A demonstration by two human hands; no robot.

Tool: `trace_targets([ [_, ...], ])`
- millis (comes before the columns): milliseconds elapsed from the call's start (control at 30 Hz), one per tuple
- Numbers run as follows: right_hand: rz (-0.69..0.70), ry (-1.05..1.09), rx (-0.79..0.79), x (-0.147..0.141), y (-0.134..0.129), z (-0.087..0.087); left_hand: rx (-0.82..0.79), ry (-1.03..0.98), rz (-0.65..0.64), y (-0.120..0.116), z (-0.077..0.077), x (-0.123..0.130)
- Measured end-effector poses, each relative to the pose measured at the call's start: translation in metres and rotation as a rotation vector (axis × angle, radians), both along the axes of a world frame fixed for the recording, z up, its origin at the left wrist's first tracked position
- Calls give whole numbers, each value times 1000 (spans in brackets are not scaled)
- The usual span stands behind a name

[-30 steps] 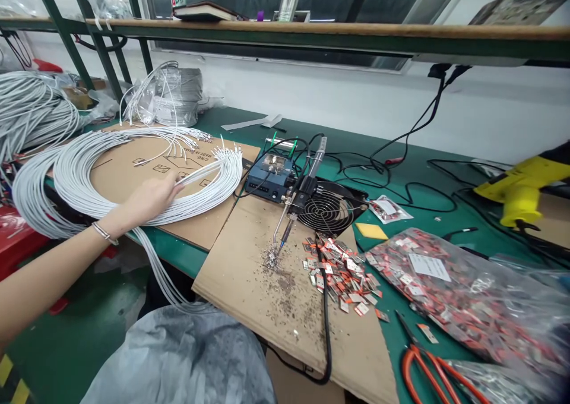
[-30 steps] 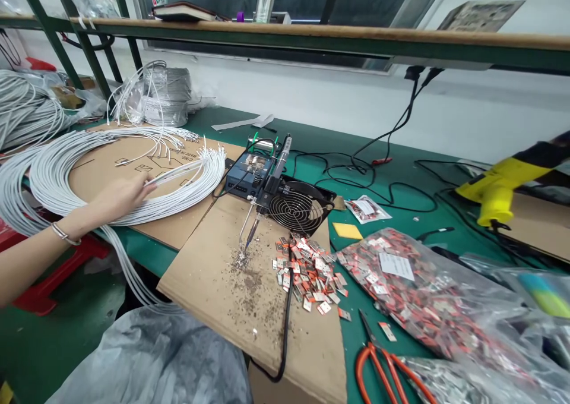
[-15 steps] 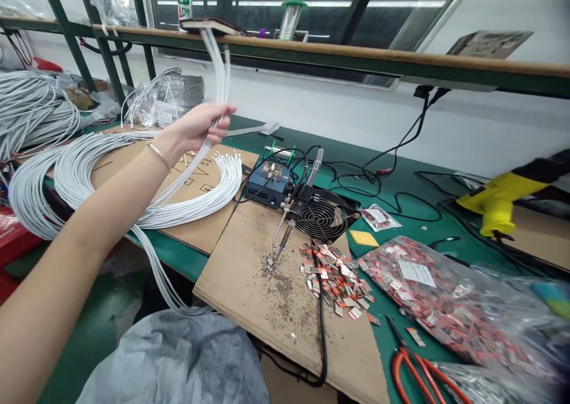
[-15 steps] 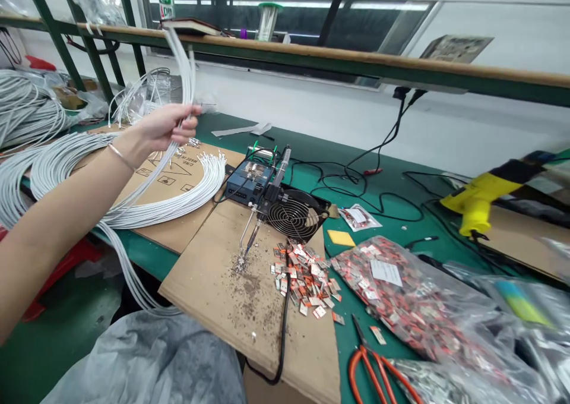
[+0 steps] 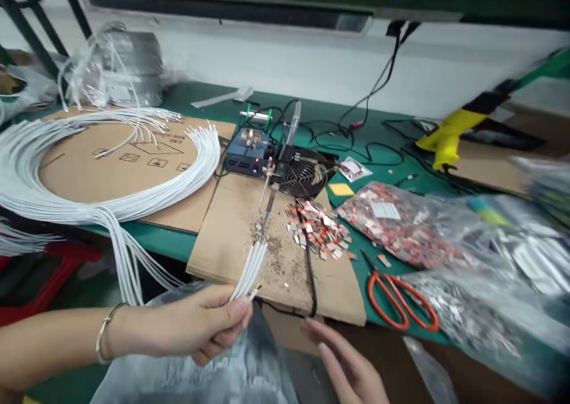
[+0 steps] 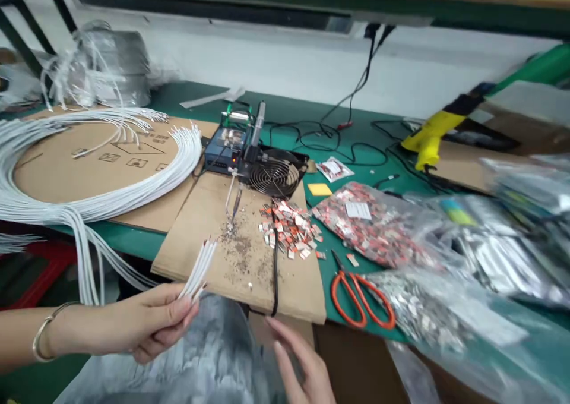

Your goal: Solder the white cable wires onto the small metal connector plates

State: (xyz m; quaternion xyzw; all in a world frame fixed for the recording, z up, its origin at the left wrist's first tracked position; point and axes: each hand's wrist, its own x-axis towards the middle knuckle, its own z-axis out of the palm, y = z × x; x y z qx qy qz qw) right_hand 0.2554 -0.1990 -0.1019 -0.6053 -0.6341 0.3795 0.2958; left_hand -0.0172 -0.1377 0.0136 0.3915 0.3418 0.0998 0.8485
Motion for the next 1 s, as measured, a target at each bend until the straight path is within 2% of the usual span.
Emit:
trace_targets([
  [67, 64, -59, 225, -16, 3, 39, 106, 138, -92, -7, -17, -3],
  [133, 146, -163, 375, -34, 12, 67, 230, 215, -178, -5, -24, -4],
  [233, 241, -265, 481, -57, 27, 85, 374, 255, -261, -1, -27, -2],
  [333, 288, -297, 519, -66, 36, 83, 455, 270, -278, 2, -29, 1],
  [433, 268, -295, 534, -69, 37, 78, 445, 240, -278, 6, -31, 9],
  [600, 334, -254, 524, -72, 32, 78, 473, 109, -98, 14, -33, 25],
  [667, 278, -179, 481, -70, 31, 79, 537, 98, -27, 16, -34, 26],
  [767, 72, -51, 400, -67, 34, 79, 600, 113, 32, 17, -34, 24],
  [800, 45, -16, 374, -67, 36, 79, 612, 121, 38, 17, -34, 22],
  [933, 82, 145, 313, -75, 44, 76, 740, 208, 4, 15, -32, 17],
  [1000, 51, 247, 301, -79, 45, 74, 791, 235, 41, 15, -32, 14],
])
